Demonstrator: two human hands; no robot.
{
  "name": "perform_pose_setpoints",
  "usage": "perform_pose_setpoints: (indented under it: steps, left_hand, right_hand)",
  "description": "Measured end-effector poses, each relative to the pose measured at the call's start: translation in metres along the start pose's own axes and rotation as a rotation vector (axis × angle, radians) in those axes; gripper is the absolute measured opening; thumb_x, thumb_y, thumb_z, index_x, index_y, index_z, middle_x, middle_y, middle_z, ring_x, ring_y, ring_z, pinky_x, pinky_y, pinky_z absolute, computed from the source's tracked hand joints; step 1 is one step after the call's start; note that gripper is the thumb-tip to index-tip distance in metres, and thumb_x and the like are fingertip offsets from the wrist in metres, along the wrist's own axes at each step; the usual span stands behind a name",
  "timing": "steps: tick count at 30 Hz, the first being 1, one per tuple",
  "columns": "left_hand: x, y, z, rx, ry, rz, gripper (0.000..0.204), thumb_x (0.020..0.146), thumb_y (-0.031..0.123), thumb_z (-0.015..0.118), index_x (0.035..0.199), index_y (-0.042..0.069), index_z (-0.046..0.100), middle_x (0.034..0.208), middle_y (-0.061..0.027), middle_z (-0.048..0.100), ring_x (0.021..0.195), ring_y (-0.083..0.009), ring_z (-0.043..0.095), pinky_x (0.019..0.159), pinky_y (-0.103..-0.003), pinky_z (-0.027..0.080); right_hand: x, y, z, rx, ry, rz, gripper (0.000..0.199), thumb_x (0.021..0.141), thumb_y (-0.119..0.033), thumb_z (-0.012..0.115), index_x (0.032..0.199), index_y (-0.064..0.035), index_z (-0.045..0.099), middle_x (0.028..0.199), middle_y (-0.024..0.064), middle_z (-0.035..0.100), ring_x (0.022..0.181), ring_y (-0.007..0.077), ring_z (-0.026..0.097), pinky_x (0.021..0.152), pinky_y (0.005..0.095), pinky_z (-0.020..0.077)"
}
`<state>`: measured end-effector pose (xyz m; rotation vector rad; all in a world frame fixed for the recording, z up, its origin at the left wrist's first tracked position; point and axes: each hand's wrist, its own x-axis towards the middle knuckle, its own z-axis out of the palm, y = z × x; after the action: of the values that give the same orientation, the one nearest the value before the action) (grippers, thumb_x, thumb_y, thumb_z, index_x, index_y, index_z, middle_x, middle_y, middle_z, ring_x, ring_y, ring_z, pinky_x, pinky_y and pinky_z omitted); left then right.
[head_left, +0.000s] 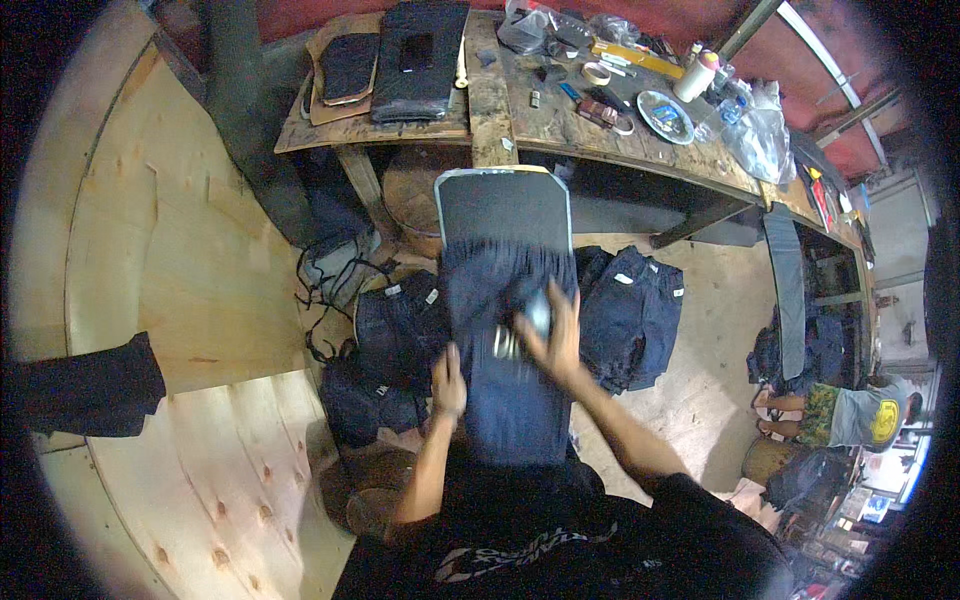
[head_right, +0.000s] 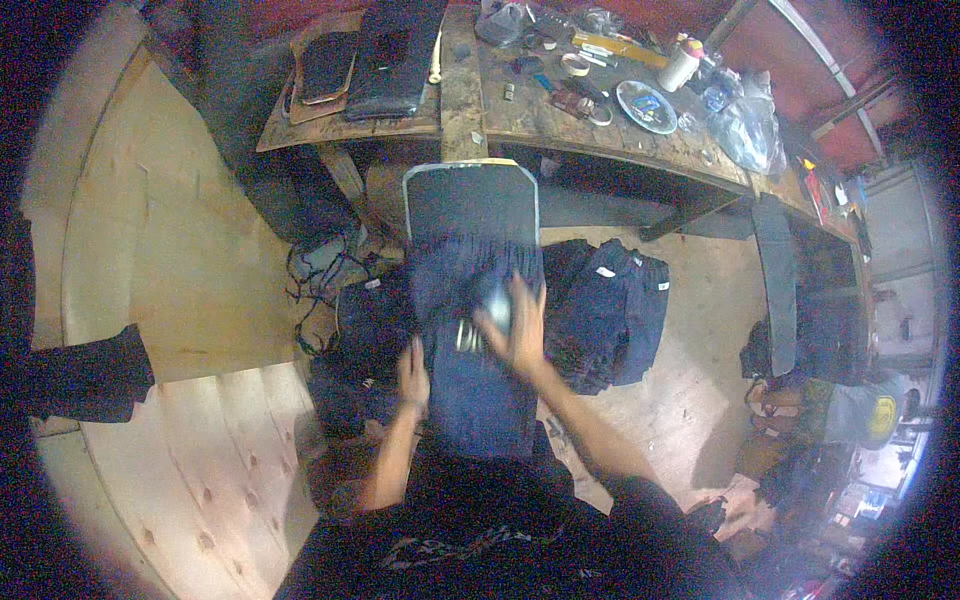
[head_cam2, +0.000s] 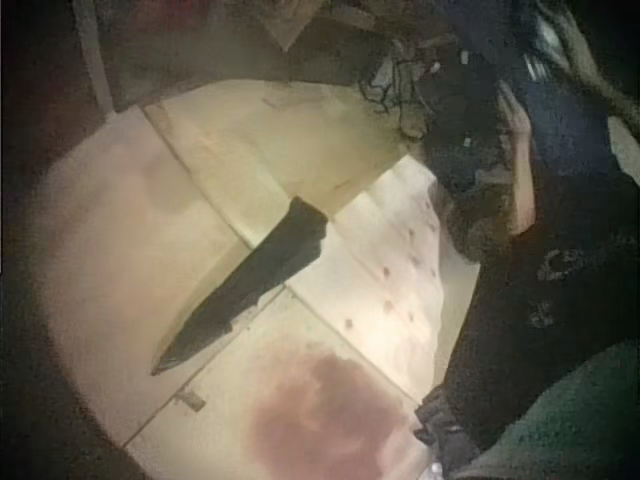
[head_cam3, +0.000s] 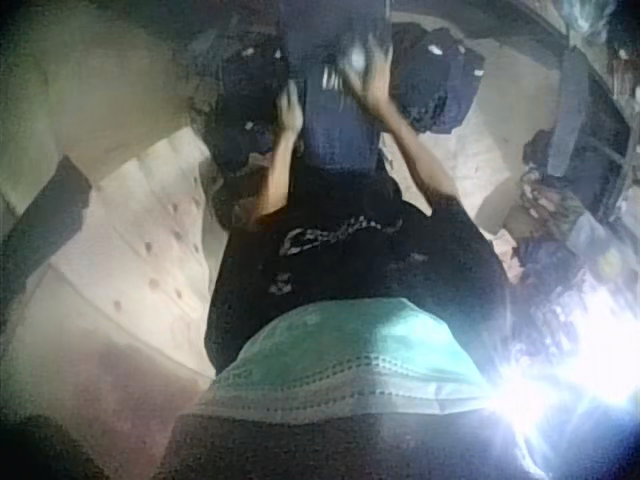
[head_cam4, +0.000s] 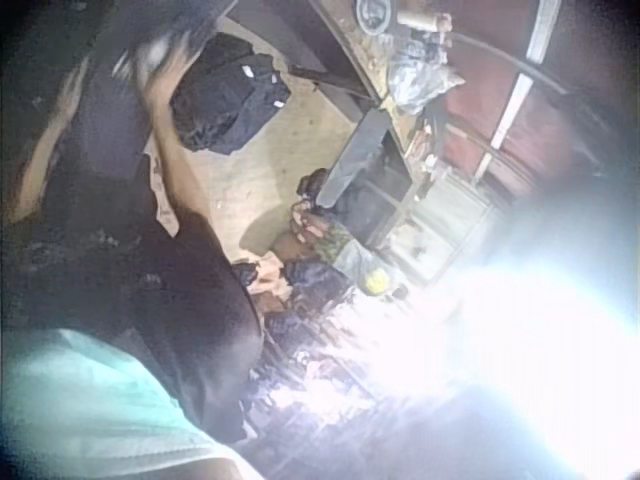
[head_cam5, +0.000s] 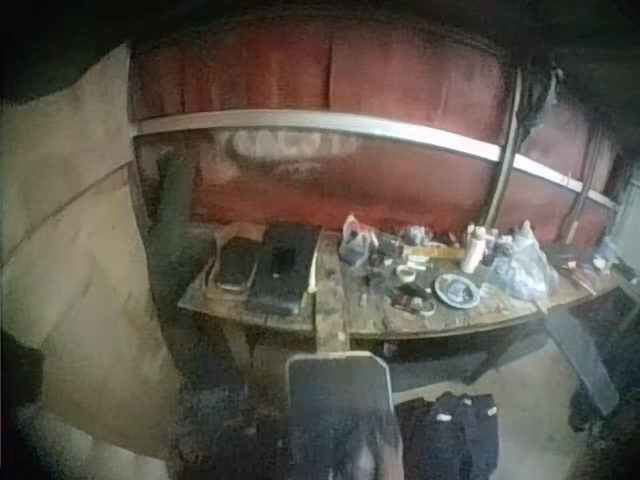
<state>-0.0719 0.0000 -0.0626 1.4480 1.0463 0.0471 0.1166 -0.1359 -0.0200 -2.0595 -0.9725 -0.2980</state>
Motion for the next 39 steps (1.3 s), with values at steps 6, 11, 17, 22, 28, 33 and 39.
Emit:
perform_pose_setpoints:
  steps: [6, 11, 17, 22, 28, 33, 39]
  left_hand:
    - [-0.031, -0.112, -0.067, 0.250, -0.111, 0.038, 0.071, 0.111, 0.035, 0.052, 0.166, -0.004, 0.029, 0.166, -0.0299, 0.042, 0.154, -0.0433, 0.044, 0.128, -0.046, 0.033]
    - [0.029, -0.062, -0.069, 0.287, -0.264, 0.062, 0.088, 0.105, 0.029, 0.063, 0.172, -0.001, 0.015, 0.174, -0.0308, 0.030, 0.158, -0.0446, 0.037, 0.131, -0.048, 0.029]
    - [0.012, 0.018, 0.035, 0.221, 0.096, 0.147, 0.099, 0.110, 0.061, 0.051, 0.163, -0.018, 0.022, 0.161, -0.0444, 0.039, 0.150, -0.0546, 0.043, 0.126, -0.050, 0.035]
    - [0.173, 0.116, 0.029, 0.193, 0.217, 0.308, 0.098, 0.110, 0.068, 0.039, 0.156, -0.019, 0.038, 0.154, -0.0450, 0.047, 0.147, -0.0548, 0.045, 0.124, -0.049, 0.036]
    - [0.203, 0.179, 0.036, 0.196, 0.535, 0.808, 0.077, 0.112, 0.055, 0.049, 0.158, -0.007, 0.045, 0.162, -0.0309, 0.047, 0.154, -0.0517, 0.037, 0.128, -0.057, 0.029]
    - [0.156, 0.205, 0.032, 0.986, 0.010, 0.681, 0.078, 0.090, 0.067, 0.076, 0.126, -0.002, 0.065, 0.121, -0.0241, 0.070, 0.127, -0.0408, 0.064, 0.120, -0.051, 0.040]
    - [0.205, 0.240, 0.034, 0.918, -0.691, 0.285, 0.063, 0.102, 0.057, 0.069, 0.110, -0.005, 0.076, 0.100, -0.0224, 0.079, 0.087, -0.0345, 0.074, 0.086, -0.048, 0.057]
  right_hand:
    - [-0.035, -0.154, 0.093, 0.073, -0.392, -0.054, 0.069, 0.094, -0.050, 0.079, 0.138, -0.0005, 0.062, 0.122, 0.0252, 0.069, 0.149, 0.0564, 0.041, 0.115, 0.0901, -0.0004]
    - [0.023, -0.163, 0.110, 0.408, -0.309, 0.145, 0.073, 0.090, -0.042, 0.085, 0.141, 0.0010, 0.056, 0.132, 0.0269, 0.065, 0.126, 0.0467, 0.061, 0.120, 0.0674, 0.0351]
    - [-0.032, -0.033, -0.025, -0.179, -0.006, 0.184, 0.077, 0.084, -0.030, 0.091, 0.145, -0.0016, 0.053, 0.142, 0.0273, 0.060, 0.140, 0.0505, 0.051, 0.124, 0.0684, 0.0289]
    - [0.124, 0.080, 0.055, -0.164, -0.048, 0.234, 0.065, 0.095, -0.029, 0.084, 0.143, 0.0043, 0.055, 0.141, 0.0270, 0.062, 0.130, 0.0464, 0.059, 0.119, 0.0540, 0.0412]
    - [0.239, 0.078, 0.059, 0.051, 0.038, 0.148, 0.067, 0.103, -0.040, 0.075, 0.146, 0.0070, 0.055, 0.141, 0.0311, 0.062, 0.131, 0.0476, 0.059, 0.114, 0.0523, 0.0436]
    - [0.148, 0.074, 0.035, -0.082, 0.081, 0.316, 0.068, 0.099, -0.036, 0.079, 0.146, 0.0067, 0.053, 0.133, 0.0290, 0.062, 0.125, 0.0471, 0.057, 0.110, 0.0528, 0.0447]
    - [0.130, 0.108, 0.061, -0.061, 0.089, 0.328, 0.066, 0.101, -0.036, 0.076, 0.146, 0.0072, 0.053, 0.125, 0.0297, 0.061, 0.118, 0.0481, 0.057, 0.105, 0.0533, 0.0465]
